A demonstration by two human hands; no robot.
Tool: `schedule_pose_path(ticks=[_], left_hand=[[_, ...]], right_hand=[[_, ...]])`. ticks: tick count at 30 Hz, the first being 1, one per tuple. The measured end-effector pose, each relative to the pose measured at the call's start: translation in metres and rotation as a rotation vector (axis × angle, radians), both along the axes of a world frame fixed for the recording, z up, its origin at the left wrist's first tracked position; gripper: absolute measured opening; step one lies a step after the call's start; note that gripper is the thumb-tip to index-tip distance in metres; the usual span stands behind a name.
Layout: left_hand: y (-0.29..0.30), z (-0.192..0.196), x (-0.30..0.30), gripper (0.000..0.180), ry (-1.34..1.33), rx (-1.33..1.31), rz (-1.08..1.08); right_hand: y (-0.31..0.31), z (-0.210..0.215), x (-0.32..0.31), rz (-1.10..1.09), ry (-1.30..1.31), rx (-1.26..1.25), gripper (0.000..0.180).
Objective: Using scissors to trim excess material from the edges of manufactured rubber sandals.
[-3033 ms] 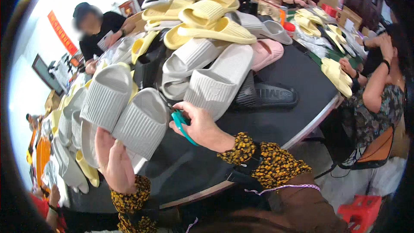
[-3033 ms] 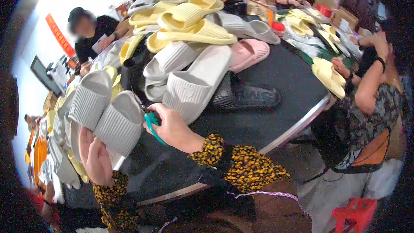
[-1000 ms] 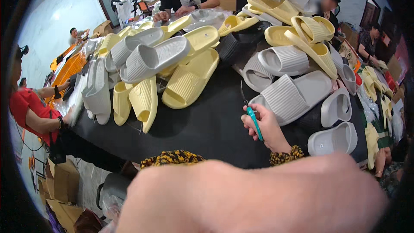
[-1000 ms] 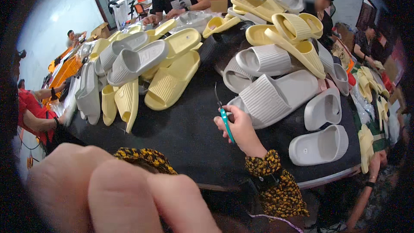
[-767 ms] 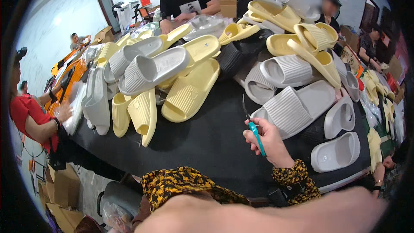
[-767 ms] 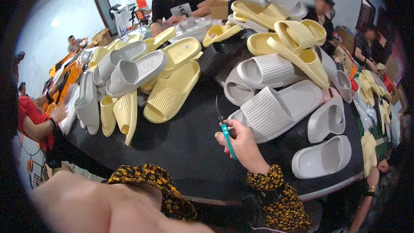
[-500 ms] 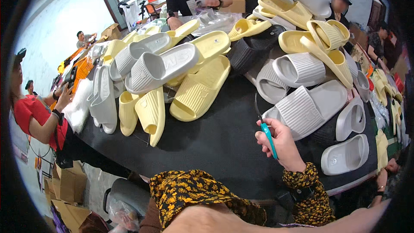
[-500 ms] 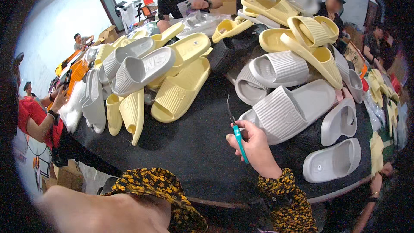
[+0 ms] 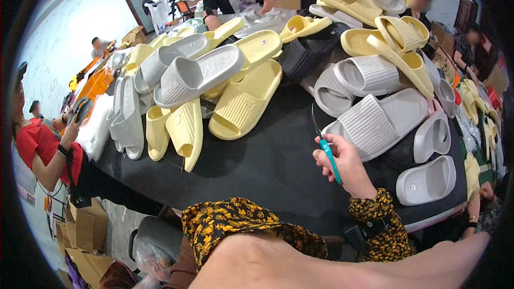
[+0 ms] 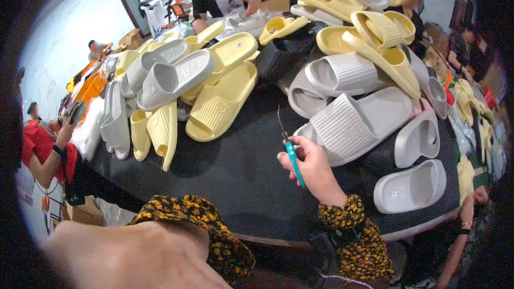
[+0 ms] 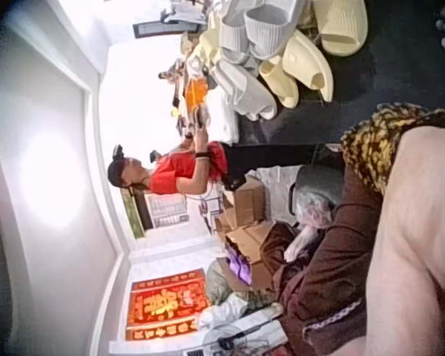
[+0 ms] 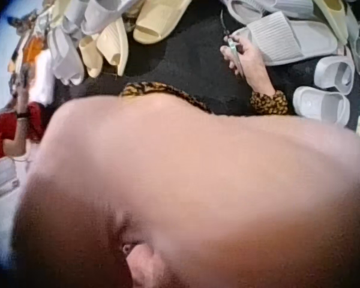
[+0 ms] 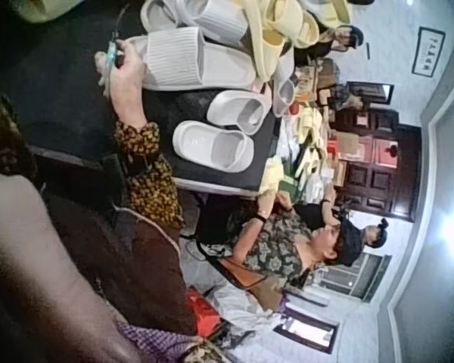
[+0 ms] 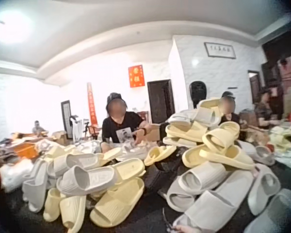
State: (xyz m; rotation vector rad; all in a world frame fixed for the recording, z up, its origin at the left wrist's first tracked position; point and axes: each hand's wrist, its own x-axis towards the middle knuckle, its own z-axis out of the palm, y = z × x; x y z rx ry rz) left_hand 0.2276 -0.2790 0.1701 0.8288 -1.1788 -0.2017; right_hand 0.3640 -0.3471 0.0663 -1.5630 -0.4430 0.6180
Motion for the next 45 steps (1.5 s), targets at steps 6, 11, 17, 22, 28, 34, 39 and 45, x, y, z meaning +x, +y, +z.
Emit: schedule_pose_path(ticks=[6, 11, 17, 22, 28, 34, 39, 45], left_hand=[[-0.006, 0.004, -0.004, 0.027, -0.010, -0.032, -0.001], [-0.015, 0.006, -0.002, 0.024, -0.012, -0.071, -0.001], [-0.020, 0.012, -0.004, 0.022, -0.021, -0.105, 0.038], [-0.032, 0.019, 0.000, 0.020, -0.046, -0.181, 0.084], [-0.032, 0.027, 0.001, 0.018, -0.080, -0.267, 0.210], [-0.018, 0.026, 0.006, 0.016, -0.088, -0.158, 0.240], [0.051, 0.015, 0.003, 0.028, 0.053, 0.400, 0.276], [0.151, 0.008, -0.011, 0.031, 0.533, 0.373, 1.023]], right_hand=[[-0.001, 0.000, 0.000, -0.014, -0.008, -0.021, 0.034], [-0.001, 0.001, -0.003, -0.008, 0.004, 0.004, 0.034], [-0.001, -0.004, -0.003, -0.004, 0.016, 0.004, 0.035], [-0.004, 0.003, -0.002, -0.013, 0.005, 0.009, 0.035], [0.005, -0.001, -0.001, -0.036, 0.004, 0.002, 0.033], [0.000, -0.001, -0.003, -0.047, -0.001, -0.003, 0.032], [0.004, -0.005, -0.003, -0.003, -0.005, 0.026, 0.035], [0.003, -0.001, -0.004, 0.003, 0.025, 0.031, 0.038]])
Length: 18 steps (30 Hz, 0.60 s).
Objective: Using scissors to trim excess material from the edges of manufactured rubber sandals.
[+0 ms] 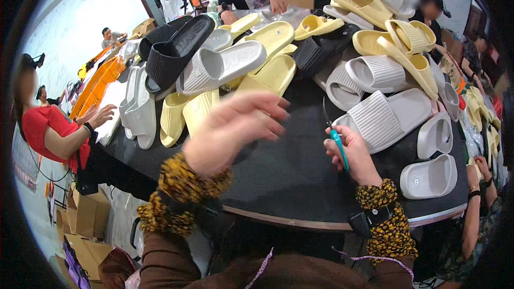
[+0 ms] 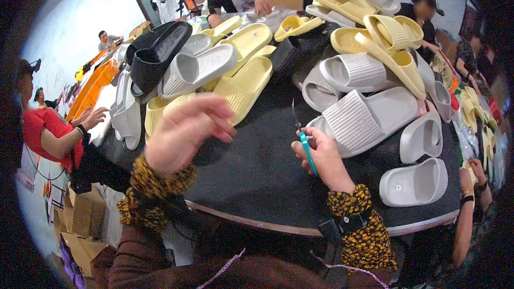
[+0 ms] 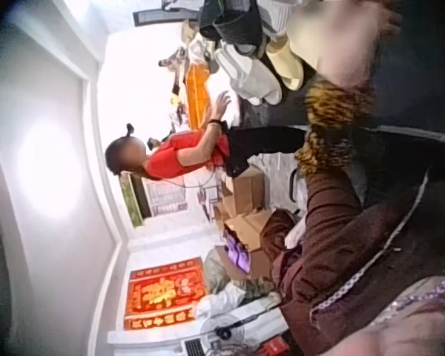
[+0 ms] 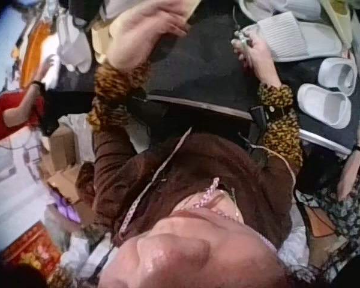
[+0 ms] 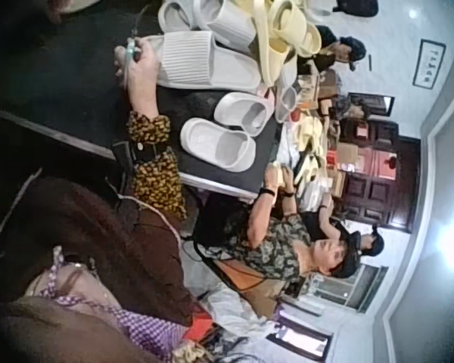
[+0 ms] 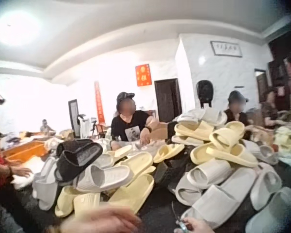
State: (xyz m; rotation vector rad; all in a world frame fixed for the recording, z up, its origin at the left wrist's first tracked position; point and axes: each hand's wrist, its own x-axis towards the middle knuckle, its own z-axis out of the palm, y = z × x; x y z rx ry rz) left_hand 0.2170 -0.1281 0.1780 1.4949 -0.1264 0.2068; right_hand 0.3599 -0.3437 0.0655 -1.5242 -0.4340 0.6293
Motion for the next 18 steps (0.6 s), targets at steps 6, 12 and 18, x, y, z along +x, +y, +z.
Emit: schedule_pose_path(ticks=[6, 12, 18], left_hand=[[0.181, -0.016, 0.009, 0.034, -0.101, 0.210, 1.030], [0.292, -0.043, -0.008, 0.019, -0.015, -0.042, 1.158], [0.308, -0.034, 0.012, 0.014, 0.217, -0.319, 1.007]], right_hand=[[-0.003, 0.008, -0.008, 0.043, -0.044, -0.063, 0.032], [0.004, 0.005, -0.010, 0.061, -0.036, -0.085, 0.032], [-0.003, 0.007, -0.008, 0.080, -0.066, -0.096, 0.033]])
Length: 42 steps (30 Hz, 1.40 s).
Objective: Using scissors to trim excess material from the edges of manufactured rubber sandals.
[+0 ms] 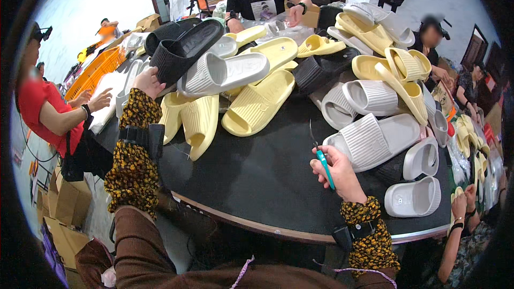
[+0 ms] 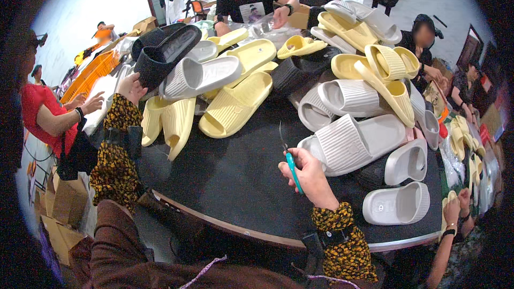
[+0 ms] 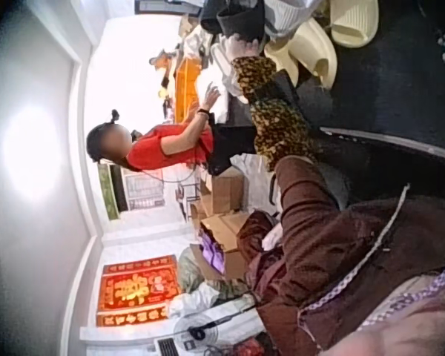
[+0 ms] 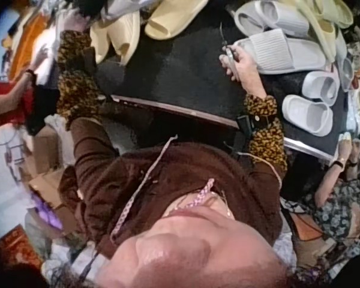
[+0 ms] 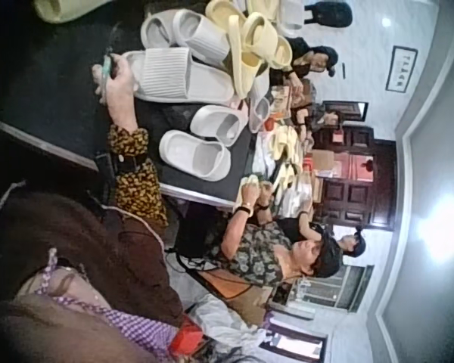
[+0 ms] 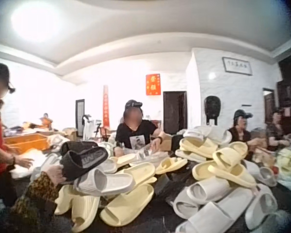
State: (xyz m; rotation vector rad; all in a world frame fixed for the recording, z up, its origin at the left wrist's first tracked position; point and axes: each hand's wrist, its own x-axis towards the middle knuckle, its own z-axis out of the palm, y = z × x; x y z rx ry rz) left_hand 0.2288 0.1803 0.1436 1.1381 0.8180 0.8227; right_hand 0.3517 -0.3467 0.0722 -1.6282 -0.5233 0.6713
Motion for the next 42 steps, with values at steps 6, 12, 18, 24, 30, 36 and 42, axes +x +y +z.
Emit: schedule_pose_path(ticks=[6, 12, 18, 24, 30, 36, 42], left_hand=[[-0.014, 0.016, 0.012, 0.013, -0.113, -0.202, -0.137], [-0.050, 0.065, 0.022, 0.010, -0.308, 0.054, -0.134], [-0.084, 0.097, 0.029, 0.011, -0.336, 0.117, -0.153], [-0.111, 0.117, 0.036, 0.013, -0.361, 0.178, -0.306], [-0.154, 0.145, 0.035, 0.013, -0.403, 0.207, -0.519], [-0.202, 0.151, 0.034, 0.011, -0.380, 0.133, -0.610], [-0.209, 0.093, 0.044, 0.016, -0.285, 0.235, -0.927]], right_hand=[[0.002, -0.003, 0.002, 0.008, -0.010, -0.004, 0.035], [0.001, -0.001, 0.000, -0.024, -0.037, 0.015, 0.039], [0.001, -0.003, 0.001, -0.059, -0.017, 0.072, 0.033], [0.002, -0.008, 0.004, -0.092, -0.021, 0.117, 0.033], [0.000, -0.010, 0.007, -0.143, -0.082, 0.158, 0.036], [0.002, -0.013, 0.009, -0.146, -0.124, 0.189, 0.033], [-0.006, -0.010, 0.010, -0.372, -0.039, 0.586, 0.037]])
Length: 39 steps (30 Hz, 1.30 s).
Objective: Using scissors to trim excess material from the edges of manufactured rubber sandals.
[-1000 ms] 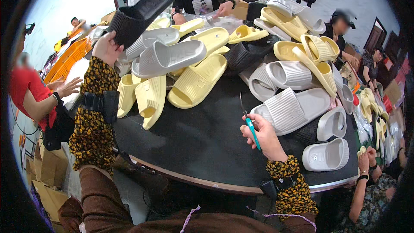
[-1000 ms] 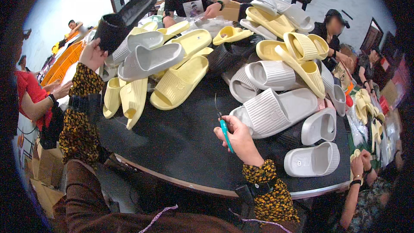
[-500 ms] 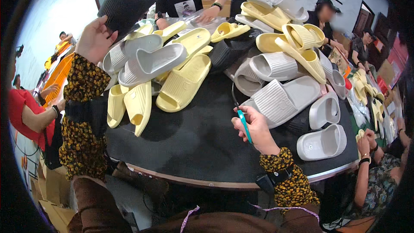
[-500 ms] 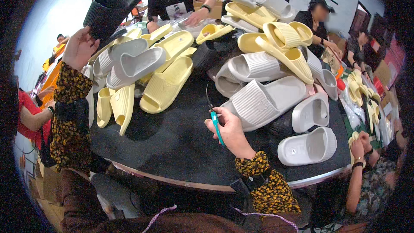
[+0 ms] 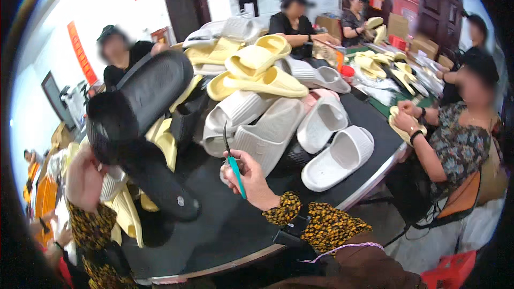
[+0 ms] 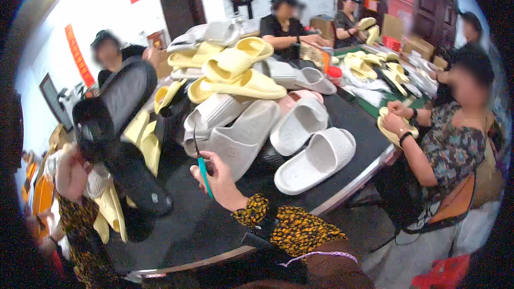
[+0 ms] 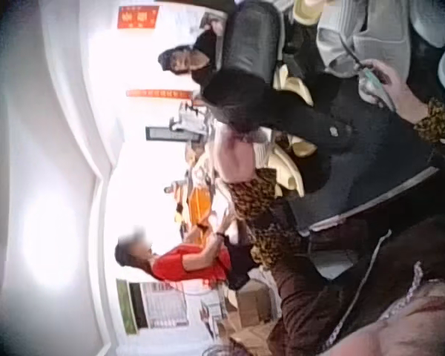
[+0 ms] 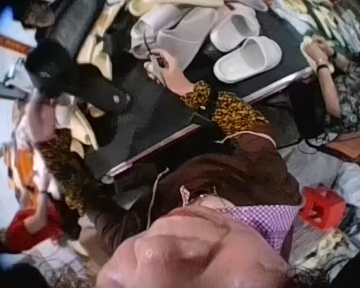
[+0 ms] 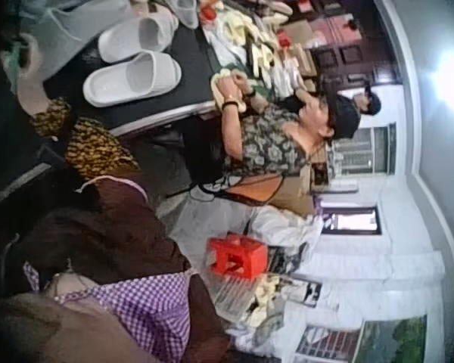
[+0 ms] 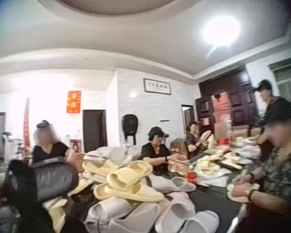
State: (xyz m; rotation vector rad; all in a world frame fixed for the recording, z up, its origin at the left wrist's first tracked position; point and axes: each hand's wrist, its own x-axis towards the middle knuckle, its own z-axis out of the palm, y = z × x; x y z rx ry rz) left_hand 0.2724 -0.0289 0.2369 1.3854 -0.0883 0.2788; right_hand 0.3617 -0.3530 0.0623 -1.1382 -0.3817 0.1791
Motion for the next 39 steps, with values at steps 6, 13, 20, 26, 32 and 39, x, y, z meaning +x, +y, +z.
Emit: schedule_pose_path(ticks=[6, 13, 20, 26, 32, 39], left_hand=[[-0.058, -0.022, -0.018, 0.027, 0.112, 0.218, 0.038], [-0.021, -0.028, -0.034, 0.033, 0.202, 0.520, 0.187], [-0.004, -0.041, -0.028, 0.029, 0.205, 0.980, 0.335], [-0.005, -0.032, -0.007, 0.033, 0.202, 1.148, 0.318], [-0.007, -0.025, 0.028, 0.039, 0.065, 1.302, 0.361], [-0.010, -0.035, 0.054, 0.033, -0.221, 1.506, 0.522]], right_hand=[[-0.002, 0.005, 0.001, -0.010, 0.019, 0.266, 0.036], [-0.001, -0.002, 0.004, 0.011, 0.025, 0.103, 0.037], [0.005, 0.000, 0.001, 0.034, 0.059, -0.039, 0.032], [0.003, 0.000, 0.000, 0.045, 0.057, -0.072, 0.030], [0.001, 0.004, -0.004, 0.071, 0.021, -0.105, 0.032], [0.002, 0.005, -0.004, 0.084, 0.009, -0.143, 0.033]])
